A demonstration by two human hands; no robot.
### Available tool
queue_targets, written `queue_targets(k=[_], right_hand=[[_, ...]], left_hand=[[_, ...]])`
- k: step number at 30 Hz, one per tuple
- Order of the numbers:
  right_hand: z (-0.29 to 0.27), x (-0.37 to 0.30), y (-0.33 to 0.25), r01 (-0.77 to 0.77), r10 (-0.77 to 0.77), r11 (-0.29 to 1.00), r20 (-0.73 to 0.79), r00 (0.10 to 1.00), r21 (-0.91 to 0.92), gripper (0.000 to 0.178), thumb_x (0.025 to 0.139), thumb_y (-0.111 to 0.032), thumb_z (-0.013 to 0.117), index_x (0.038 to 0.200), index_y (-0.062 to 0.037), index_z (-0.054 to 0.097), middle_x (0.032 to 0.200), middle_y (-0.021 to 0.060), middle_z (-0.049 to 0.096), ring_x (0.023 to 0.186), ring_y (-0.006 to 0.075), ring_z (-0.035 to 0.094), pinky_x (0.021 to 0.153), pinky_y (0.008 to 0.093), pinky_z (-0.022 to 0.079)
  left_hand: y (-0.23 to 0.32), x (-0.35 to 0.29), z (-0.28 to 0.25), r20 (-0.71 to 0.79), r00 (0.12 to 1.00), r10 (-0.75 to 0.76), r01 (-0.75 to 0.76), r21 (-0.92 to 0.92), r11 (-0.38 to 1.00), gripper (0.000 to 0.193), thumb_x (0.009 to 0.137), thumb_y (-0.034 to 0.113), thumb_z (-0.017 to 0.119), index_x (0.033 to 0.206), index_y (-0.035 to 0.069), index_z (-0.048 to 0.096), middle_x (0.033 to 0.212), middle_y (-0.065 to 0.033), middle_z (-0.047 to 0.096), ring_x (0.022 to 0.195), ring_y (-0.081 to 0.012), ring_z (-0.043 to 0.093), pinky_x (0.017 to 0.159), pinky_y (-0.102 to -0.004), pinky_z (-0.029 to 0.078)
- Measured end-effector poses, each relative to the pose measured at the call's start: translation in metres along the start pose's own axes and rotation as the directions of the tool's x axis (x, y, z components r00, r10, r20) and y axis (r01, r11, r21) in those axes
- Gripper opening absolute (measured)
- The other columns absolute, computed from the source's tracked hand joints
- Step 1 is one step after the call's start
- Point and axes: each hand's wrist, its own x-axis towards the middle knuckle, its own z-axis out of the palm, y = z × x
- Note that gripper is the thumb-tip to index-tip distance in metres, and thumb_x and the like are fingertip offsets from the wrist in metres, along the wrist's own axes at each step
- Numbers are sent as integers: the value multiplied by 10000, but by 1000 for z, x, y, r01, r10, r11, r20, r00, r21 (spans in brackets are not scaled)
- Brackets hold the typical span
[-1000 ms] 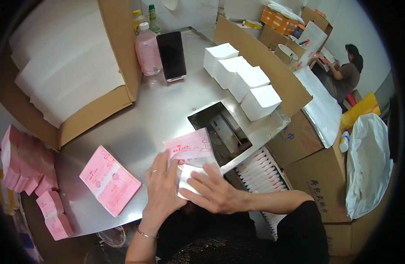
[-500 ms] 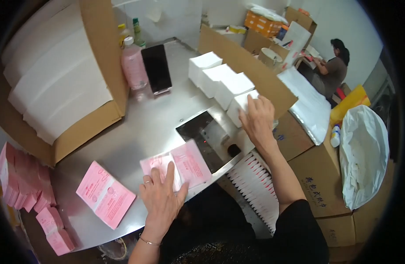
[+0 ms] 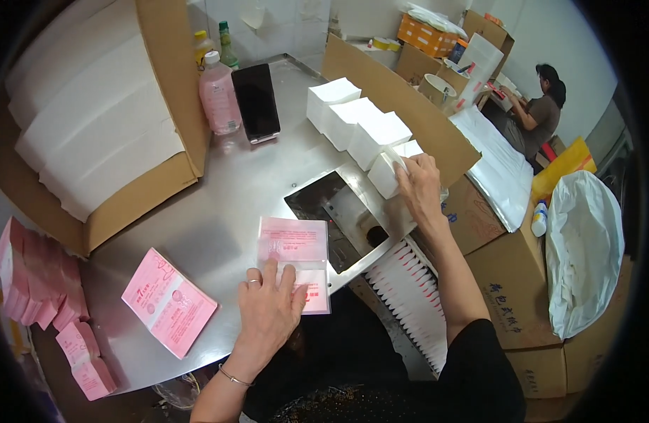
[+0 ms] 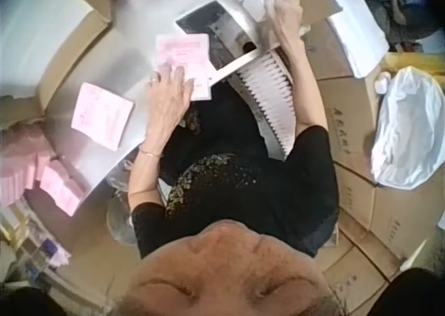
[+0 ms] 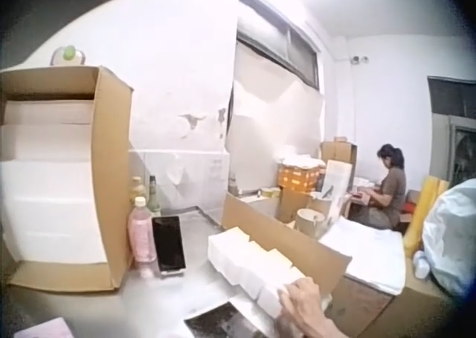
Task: Packing pink paper sachets into white boxes and organizing them on a workbench.
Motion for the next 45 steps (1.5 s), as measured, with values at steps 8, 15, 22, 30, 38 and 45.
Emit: queue_targets(k=[8,15,22,30,38,45], right_hand=[[-11,6,0,-77,79,997,146,986,-21,164,854,-69,614,949,-19,738,877,127,619,910,304,577,808,444,435],[4,-21,-38,338,-334,938,-63,941,76,432,746,33,587,1171,-17,641,1140,157,638,1013,360,620,862,492,479],[8,-97,-164,480,-610,764,238,756,431,365,837,-147,611,1174,-9,636,1093,194,607,1086,368,605,1057,689,359],[59,-58,-99,-209,18,948,619,785,239,241,886,-177,581,1036,-8,665,974,237,695,926,394,689,887,540,528],[-16,-6,-69,267,-266,960,29,964,-79,178,860,-87,640,1029,-30,641,863,115,620,844,303,613,728,428,459],[5,-7,-7,92,-71,948,80,994,-303,187,895,-180,638,783,-32,659,879,137,581,896,303,560,819,460,421]], left_hand=[[3,1,1,-101,994,-33,24,-89,996,428,838,337,727,1113,21,641,1112,-163,582,907,-314,535,700,-408,430],[-6,-5,-2,-38,998,53,-59,-206,977,450,753,215,726,1134,-3,624,1019,-167,551,878,-318,535,720,-421,441],[-7,-1,-25,21,999,-28,32,-233,972,805,703,240,764,1436,72,477,933,-145,529,886,-324,532,735,-444,429],[-12,-33,-53,58,995,-86,97,-222,970,511,748,67,711,1250,55,621,943,-126,532,892,-309,526,763,-433,416],[-60,-90,-88,-345,817,-462,459,-96,883,268,662,-26,586,921,40,565,1139,-213,535,1184,-399,473,1020,-509,360],[-95,-95,-91,-49,893,-448,451,122,884,315,782,-68,544,1082,19,584,997,-161,578,1009,-364,535,1013,-498,349]])
